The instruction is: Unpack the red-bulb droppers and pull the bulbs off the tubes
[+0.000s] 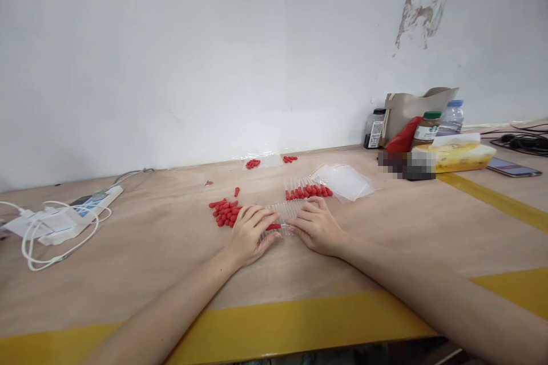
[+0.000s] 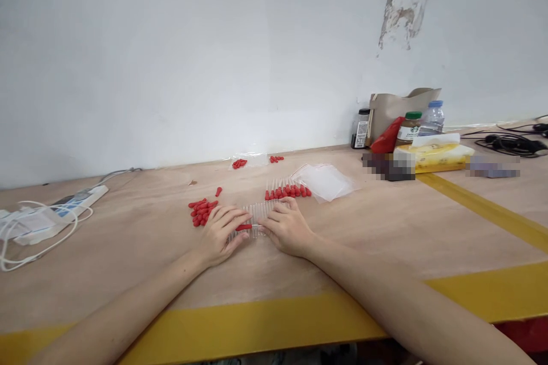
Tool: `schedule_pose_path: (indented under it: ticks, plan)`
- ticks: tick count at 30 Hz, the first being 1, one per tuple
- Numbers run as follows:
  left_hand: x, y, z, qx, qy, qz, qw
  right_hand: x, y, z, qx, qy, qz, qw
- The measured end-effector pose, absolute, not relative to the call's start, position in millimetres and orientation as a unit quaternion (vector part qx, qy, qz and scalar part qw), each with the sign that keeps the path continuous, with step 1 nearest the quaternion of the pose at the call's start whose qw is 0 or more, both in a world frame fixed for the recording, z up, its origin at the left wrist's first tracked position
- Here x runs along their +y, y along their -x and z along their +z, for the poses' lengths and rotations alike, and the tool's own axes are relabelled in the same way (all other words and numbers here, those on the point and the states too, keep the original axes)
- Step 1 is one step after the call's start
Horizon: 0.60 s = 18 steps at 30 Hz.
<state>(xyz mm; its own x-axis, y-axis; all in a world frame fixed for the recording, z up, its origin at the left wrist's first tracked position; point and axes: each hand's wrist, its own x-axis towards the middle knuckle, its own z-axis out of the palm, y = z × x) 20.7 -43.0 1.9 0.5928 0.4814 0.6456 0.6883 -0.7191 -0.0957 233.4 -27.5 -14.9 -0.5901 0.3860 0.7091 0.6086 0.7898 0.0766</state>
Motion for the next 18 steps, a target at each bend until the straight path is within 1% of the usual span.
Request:
schedule_pose_path:
  ticks: [6,13,18]
  plan:
    - [-42.9,-21.3,2.3,-0.322,0.884,-0.299,0.160,-28.7,-234.2,-13.2,-0.881,0.274,-0.159,0.352]
    - [-48.0,-19.9,3.4,-0.314,0.876,-0.301,0.208,-32.1,-236.3,-12.7,-0.883,0.261,-0.171,0.351]
    - [-48.3,-15.0,3.2,-0.319,0.877,-0.293,0.210,-34.9,-241.9,-10.5,-0.882,0.264,-0.167,0.354]
